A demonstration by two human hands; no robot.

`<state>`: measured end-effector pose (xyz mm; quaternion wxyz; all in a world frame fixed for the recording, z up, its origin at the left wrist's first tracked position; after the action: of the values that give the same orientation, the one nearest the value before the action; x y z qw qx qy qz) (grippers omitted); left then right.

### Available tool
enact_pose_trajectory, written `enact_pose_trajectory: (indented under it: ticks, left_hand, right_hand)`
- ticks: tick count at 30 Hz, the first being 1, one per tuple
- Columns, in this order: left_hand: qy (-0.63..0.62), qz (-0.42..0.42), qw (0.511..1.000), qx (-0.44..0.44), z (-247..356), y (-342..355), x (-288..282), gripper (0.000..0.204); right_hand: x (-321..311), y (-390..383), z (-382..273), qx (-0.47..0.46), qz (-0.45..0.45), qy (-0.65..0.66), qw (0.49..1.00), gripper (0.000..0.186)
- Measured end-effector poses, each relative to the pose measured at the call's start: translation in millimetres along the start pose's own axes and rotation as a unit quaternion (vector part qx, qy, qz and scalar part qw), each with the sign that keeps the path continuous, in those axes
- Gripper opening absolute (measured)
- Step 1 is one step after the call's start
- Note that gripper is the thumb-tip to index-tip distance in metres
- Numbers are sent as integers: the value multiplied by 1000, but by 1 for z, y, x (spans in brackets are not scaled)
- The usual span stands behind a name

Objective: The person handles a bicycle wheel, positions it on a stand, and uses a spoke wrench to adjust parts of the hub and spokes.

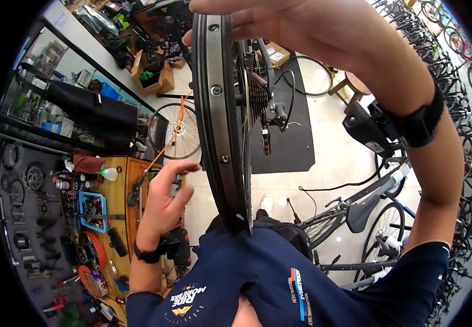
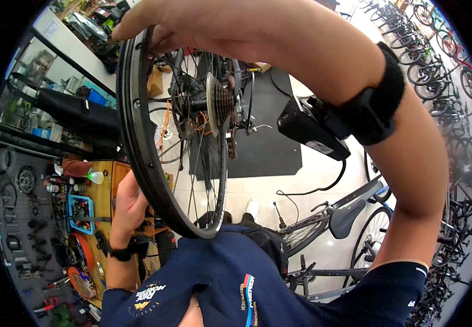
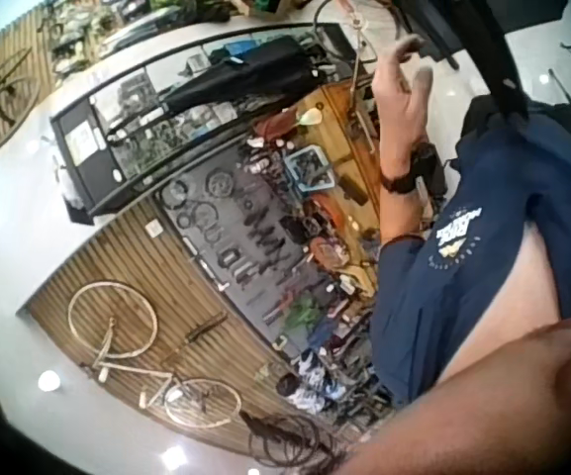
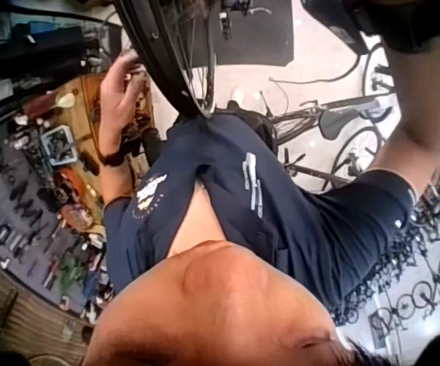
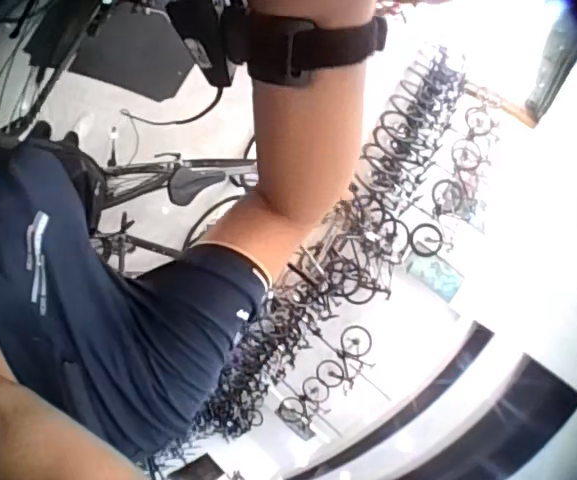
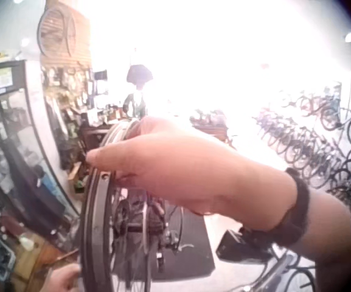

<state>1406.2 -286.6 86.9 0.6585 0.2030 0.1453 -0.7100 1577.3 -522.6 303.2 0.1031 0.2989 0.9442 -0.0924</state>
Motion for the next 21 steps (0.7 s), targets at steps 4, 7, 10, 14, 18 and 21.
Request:
enact_pose_trajectory:
  ticks: [4,7,10,14,18,21]
  left_hand:
    - [33,-90,986,137,69,-17,-3,56]
    - [63,-90,984,144,93,-23,19,66]
    - [72,-44,984,155,92,-19,27,51]
    - [21,3,970,240,80,-16,26,44]
    - [-26,-14,960,278,80,1,20,47]
    - [-69,-24,951,301,84,14,19,46]
  right_hand:
    - [13,11,14,-49,98,-34,993,32]
    - [19,1,0,-8,117,-97,988,32]
    - [34,10,2,8,191,-35,981,39]
    - [24,19,33,-145,109,37,983,39]
    - [18,26,27,-100,131,13,986,38]
    - [8,29,29,-91,168,25,981,39]
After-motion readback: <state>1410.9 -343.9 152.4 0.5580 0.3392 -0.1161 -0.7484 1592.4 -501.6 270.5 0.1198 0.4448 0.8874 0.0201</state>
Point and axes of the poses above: each hand's wrist, its own y-axis towards the middle knuckle, its own x-axis out of the palm, z = x × y, the point moved 2 cm from there along y, towards the middle knuckle, and after that the axes turned 2 degrees about y, right-handed, at the moved point
